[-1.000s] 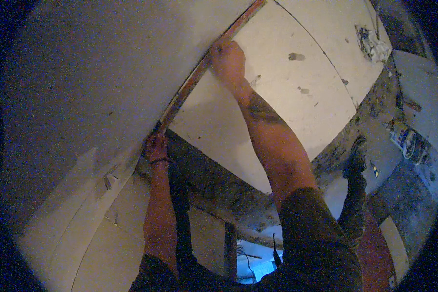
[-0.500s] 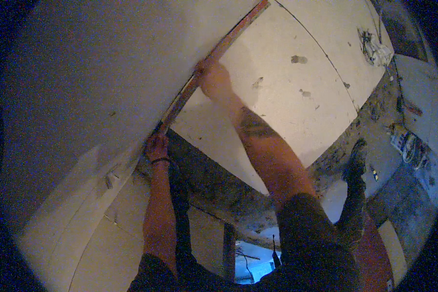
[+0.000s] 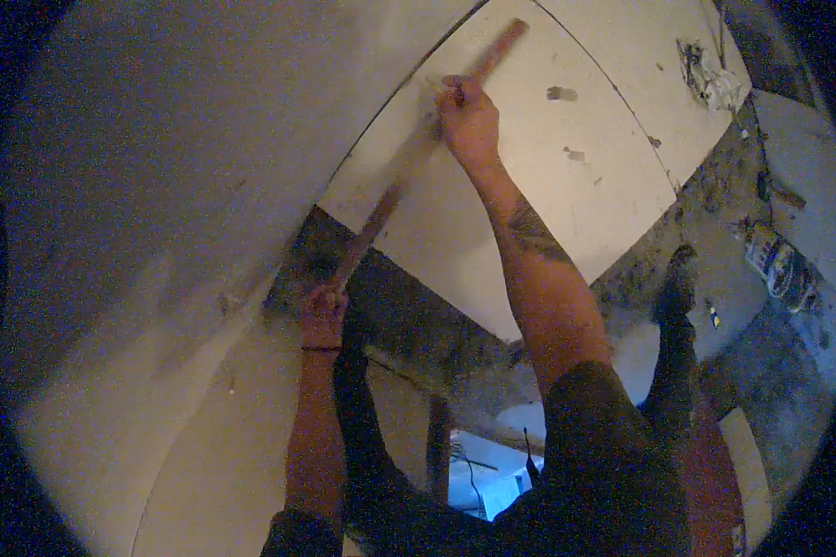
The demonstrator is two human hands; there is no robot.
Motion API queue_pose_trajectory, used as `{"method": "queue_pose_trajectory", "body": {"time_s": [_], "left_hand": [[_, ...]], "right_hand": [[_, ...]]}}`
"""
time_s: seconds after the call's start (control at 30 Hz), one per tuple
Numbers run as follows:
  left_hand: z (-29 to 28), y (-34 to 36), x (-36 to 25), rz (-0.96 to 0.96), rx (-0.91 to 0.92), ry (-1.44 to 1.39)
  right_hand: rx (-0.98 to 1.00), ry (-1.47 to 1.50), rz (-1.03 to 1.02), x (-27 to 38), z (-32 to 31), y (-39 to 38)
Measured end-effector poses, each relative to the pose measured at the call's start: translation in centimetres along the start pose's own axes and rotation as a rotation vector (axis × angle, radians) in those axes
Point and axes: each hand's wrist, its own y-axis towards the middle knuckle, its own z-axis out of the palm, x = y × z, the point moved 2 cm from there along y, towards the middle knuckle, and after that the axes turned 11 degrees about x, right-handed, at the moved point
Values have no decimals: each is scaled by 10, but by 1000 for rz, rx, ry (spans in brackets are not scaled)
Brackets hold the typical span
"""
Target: The person applies mortar to the floor and places large white tiles. They use a spirit level to check the alignment and an angle grinder to cut a tile before cleaning their hands in a bucket of water.
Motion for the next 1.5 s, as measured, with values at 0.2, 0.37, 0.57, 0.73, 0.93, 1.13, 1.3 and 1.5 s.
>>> {"method": "queue_pose_trajectory", "body": {"time_s": [0.2,0.37,0.57,0.73,0.93,1.13,1.3,1.5], "left_hand": [[50,-99,-19,-100,-88,342],[109,-80,-61,-313,69,594],[156,-65,-110,-465,136,1081],[147,-67,-109,-326,145,1173],[159,-66,-118,-282,153,1146],[142,-70,-99,-271,197,1243],[140,-72,-100,-345,191,1295],[137,-73,-99,-355,166,1233]], "right_hand": [[55,-180,153,-31,30,25],[-79,-254,128,-44,51,42],[-32,-458,140,-33,52,40],[-6,-478,243,-16,59,43],[98,-499,256,-25,68,36],[704,-712,-82,-46,165,-47],[572,-546,-248,-25,215,-78],[575,-293,98,-31,229,-80]]}}
